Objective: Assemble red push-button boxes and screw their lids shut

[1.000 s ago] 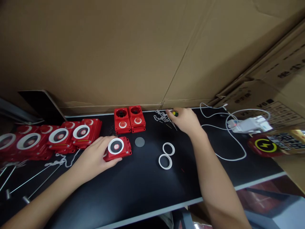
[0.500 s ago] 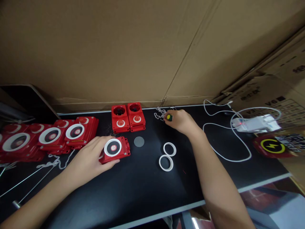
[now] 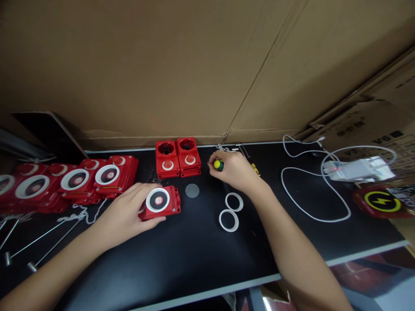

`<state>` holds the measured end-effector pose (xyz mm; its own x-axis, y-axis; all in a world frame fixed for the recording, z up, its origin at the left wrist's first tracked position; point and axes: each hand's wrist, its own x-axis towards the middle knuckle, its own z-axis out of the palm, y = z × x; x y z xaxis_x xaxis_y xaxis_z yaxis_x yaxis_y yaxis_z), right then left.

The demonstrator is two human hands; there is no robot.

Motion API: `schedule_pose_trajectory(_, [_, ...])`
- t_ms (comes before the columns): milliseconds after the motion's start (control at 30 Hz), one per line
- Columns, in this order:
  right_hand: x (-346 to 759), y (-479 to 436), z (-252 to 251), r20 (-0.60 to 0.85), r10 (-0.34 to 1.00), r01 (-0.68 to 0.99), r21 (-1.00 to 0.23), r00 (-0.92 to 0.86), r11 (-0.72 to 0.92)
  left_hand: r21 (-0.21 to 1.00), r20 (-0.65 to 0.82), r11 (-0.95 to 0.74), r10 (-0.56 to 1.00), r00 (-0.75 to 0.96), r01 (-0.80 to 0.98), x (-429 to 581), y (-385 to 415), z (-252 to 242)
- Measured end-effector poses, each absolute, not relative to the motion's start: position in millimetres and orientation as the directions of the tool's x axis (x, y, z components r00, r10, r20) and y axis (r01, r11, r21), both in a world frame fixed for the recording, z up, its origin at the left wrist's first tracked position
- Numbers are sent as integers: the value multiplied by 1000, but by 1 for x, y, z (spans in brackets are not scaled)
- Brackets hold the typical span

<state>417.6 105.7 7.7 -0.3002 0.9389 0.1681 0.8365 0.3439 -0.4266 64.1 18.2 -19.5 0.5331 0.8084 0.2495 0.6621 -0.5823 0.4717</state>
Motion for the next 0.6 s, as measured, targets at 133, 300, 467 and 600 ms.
schedule_pose_trajectory(133, [388,88,8,244,840,670,-514,-484,536,503,212,-570,810,547,649,66,18,-16])
schedule_pose_trajectory(300, [366,75,1,330,720,482,-566,-611,669,533,179,-560,807,562,634,67,16,-14])
schedule_pose_trajectory(467, [360,73,-5,350,686,423,-585,-638,692,532,172,-563,803,570,633,69,16,-13])
schedule_pose_trajectory(600, [359,72,-5,402,674,395,-582,-620,711,535,165,-564,800,577,629,69,15,-12])
